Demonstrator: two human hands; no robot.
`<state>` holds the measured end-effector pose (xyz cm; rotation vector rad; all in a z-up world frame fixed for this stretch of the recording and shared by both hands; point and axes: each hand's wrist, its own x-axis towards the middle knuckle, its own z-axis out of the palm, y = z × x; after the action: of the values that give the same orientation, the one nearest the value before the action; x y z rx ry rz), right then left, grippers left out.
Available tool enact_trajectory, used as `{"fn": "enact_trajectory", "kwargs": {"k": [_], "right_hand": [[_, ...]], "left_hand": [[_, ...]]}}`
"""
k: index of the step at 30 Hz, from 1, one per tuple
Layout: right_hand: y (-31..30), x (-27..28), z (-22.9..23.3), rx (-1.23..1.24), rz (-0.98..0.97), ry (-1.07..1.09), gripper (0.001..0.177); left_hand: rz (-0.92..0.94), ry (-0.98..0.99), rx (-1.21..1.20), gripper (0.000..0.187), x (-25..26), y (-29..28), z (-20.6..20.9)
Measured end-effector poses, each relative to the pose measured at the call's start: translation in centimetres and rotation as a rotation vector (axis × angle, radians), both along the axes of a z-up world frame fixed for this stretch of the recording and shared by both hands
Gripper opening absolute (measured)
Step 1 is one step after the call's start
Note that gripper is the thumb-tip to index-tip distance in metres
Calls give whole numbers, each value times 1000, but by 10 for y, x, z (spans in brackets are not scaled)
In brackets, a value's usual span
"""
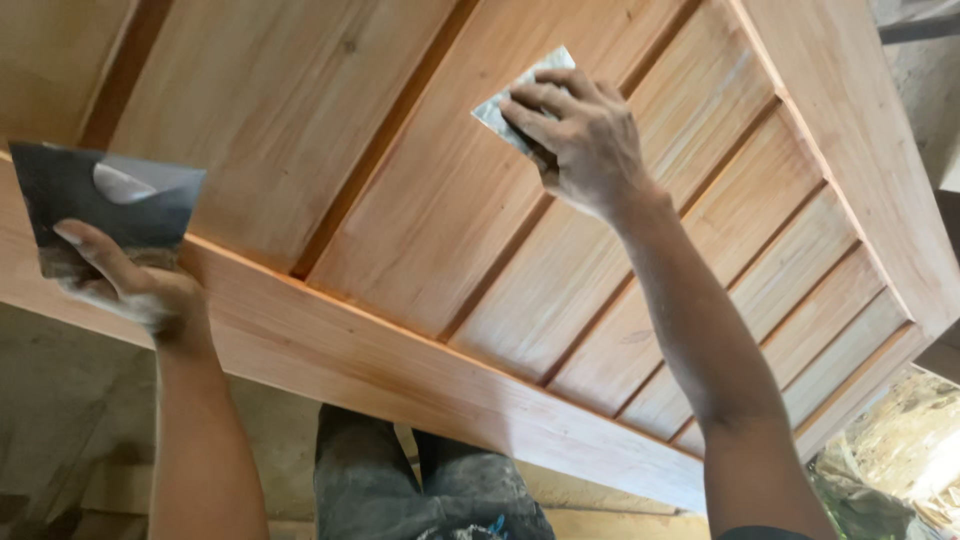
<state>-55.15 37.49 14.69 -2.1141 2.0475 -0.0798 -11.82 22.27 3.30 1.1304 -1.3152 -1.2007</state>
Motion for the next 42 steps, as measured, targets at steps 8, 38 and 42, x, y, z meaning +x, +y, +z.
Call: {"fn": "enact_trajectory", "kwargs": {"k": [8,38,42], "right_hand": [[-13,10,-25,-15,-28,0,55],[-3,97,55,153,-317,-390,36],[58,144,84,-9,-560,-737,41]], "left_hand": [[69,-37,98,58,9,-1,-13],[63,292,271,49,1,-12,25],[-93,515,633,58,-19,32,73]]}}
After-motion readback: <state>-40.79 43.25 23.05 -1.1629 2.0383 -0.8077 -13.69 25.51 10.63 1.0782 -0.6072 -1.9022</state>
